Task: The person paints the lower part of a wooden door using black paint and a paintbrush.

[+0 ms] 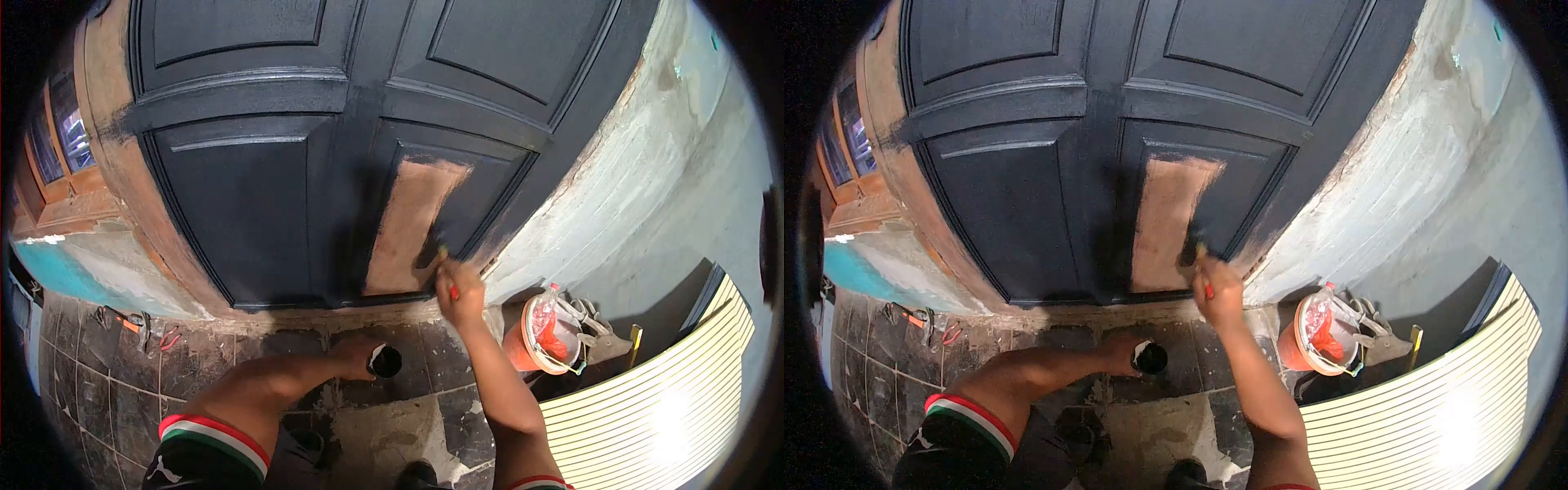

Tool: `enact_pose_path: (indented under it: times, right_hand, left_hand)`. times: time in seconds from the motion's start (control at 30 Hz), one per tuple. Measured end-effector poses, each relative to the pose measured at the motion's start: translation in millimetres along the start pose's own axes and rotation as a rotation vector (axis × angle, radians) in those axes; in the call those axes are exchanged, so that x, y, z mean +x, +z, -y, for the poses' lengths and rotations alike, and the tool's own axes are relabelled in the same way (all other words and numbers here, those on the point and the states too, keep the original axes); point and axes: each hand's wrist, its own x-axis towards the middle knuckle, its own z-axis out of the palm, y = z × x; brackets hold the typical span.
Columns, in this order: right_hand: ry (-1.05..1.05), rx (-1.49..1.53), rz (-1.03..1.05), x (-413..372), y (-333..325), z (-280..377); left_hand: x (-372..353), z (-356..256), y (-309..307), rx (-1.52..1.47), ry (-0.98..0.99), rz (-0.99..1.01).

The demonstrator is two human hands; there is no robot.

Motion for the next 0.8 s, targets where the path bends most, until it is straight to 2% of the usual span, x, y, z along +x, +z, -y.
enact_pose_path:
  times: [0.1, 0.2, 0.27, 0.3, 0.33, 0.37, 0.4, 0.47, 0.53, 0.57, 0.63, 0.7, 0.8]
  right_hand:
    - [0.221, 0.132, 0.351, -20.1, 1.0, 2.4]
    - [0.361, 0.024, 0.516, 8.9, -5.3, -18.6]
    - [0.279, 0.099, 0.245, 58.2, -27.4, -9.2]
    - [0.266, 0.164, 0.089, 80.0, -37.8, -8.3]
    - [0.166, 0.172, -0.031, 100.4, -52.6, -1.6]
    - [0.182, 0.196, -0.144, 117.8, -68.5, 20.4]
    - [0.208, 0.161, -0.213, 127.1, -79.7, 37.7]
    - [0.043, 0.113, -0.383, 125.0, -77.1, 44.9]
    - [-0.092, 0.032, -0.394, 98.8, -48.2, 27.9]
    - [-0.147, -0.015, -0.302, 77.0, -30.7, 14.0]
    - [-0.103, 0.034, -0.106, 25.5, -2.0, -1.3]
    - [0.071, 0.031, 0.148, -6.7, 1.5, 5.0]
    - [0.366, 0.042, 0.524, -8.3, -4.4, 5.1]
  left_hand:
    - [1.6, 3.7, 6.2, 0.027, 0.022, -0.048]
    - [-1.0, -7.9, -8.3, 0.014, 0.016, 0.009]
    - [-3.7, -11.6, -13.0, -0.005, 0.002, 0.052]
    - [-4.6, -9.9, -9.8, 0.01, 0.008, 0.029]
    - [-5.2, -5.7, -4.2, 0.025, 0.015, 0.006]
    - [-5.6, -2.3, -0.1, 0.04, 0.024, -0.017]
    - [-4.7, -0.2, 0.9, 0.026, 0.021, -0.002]
    - [-1.8, 2.7, -0.3, 0.002, 0.016, 0.023]
    - [-3.9, 2.6, 2.8, 0.022, 0.036, -0.023]
    - [-4.7, 2.4, 2.8, 0.031, 0.046, -0.047]
    - [-5.9, -8.2, -14.3, -0.007, 0.021, 0.002]
    - [-4.5, -11.6, -20.9, -0.004, 0.023, 0.006]
    - [-4.3, -15.3, -18.4, 0.031, 0.025, -0.014]
